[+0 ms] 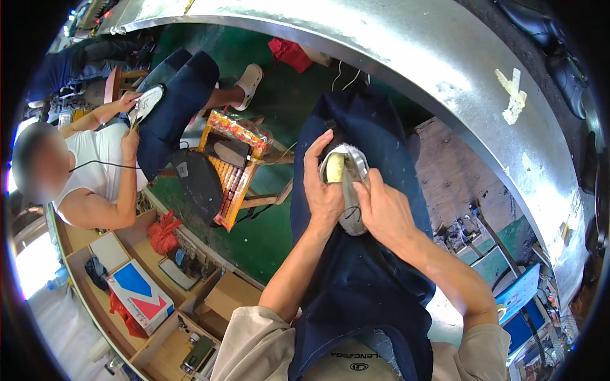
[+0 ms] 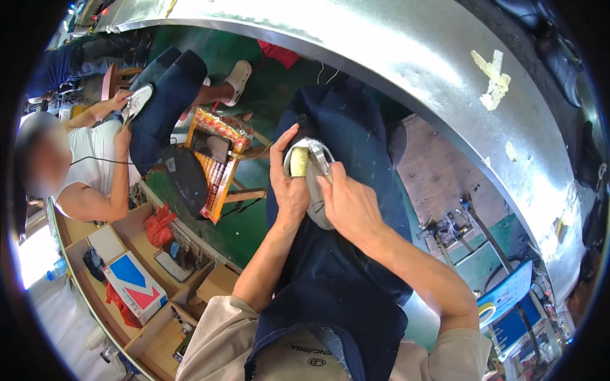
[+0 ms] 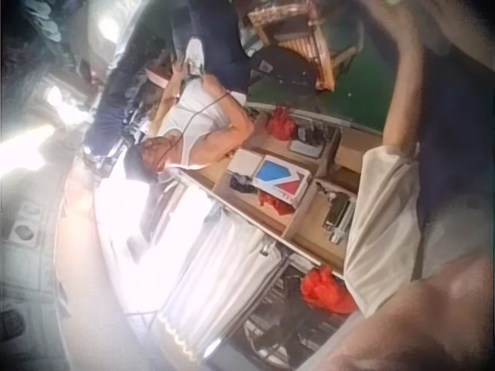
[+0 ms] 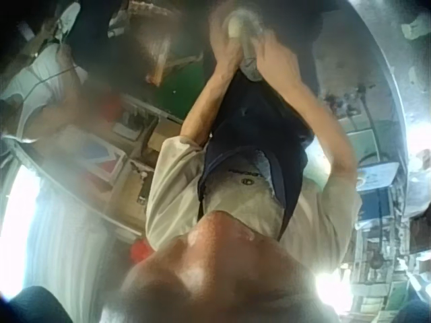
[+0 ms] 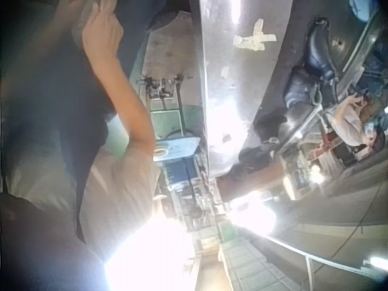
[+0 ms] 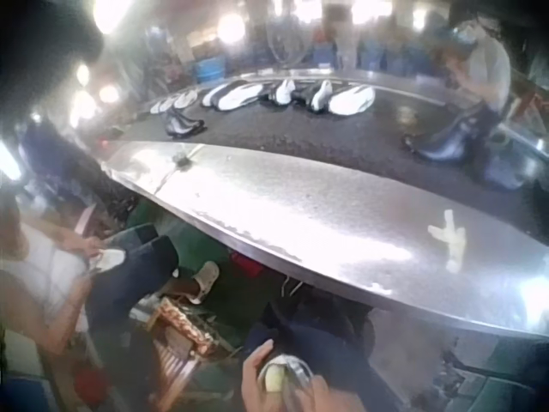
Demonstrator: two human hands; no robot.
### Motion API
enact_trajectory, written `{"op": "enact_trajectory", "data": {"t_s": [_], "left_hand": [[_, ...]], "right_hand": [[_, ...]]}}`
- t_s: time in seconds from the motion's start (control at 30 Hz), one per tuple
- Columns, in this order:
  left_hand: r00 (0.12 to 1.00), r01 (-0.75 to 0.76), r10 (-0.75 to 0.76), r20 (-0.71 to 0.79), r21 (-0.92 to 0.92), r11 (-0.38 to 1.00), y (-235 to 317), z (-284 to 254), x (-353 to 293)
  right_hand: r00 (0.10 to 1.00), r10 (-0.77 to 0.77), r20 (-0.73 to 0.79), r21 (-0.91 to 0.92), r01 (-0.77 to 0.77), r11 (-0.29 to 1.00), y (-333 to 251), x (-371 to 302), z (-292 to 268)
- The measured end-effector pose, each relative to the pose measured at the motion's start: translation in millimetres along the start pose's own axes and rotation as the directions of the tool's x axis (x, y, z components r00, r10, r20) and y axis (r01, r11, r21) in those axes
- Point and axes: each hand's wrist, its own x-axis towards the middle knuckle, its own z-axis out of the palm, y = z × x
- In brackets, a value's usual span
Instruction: Lasting shoes by pulling and securing the upper material to the sole using pincers.
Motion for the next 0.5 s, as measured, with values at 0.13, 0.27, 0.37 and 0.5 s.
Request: {"op": "enact_trajectory", "data": {"t_s": [0.13,0.27,0.37,0.5], "left_hand": [[0.978,0.196,-0.17,0.124,-0.25,0.948,3.8,-13.7,0.6],[0.931,0.343,-0.246,0.271,-0.415,0.843,16.9,-24.4,23.8],[0.929,0.347,-0.284,0.237,-0.293,0.891,16.8,-14.9,28.2],[0.962,0.169,-0.131,0.238,-0.145,0.975,5.8,-21.5,21.1]], "right_hand": [[0.999,0.005,0.05,0.125,-0.011,0.992,-3.4,-2.6,-0.2],[0.996,0.019,0.084,-0.05,-0.015,0.999,-16.7,-4.3,-9.3],[0.995,-0.018,0.099,-0.026,0.02,0.999,-14.1,-13.6,-19.0],[0.998,-0.067,-0.014,0.066,0.068,0.996,-25.3,-17.7,-29.7]]}}
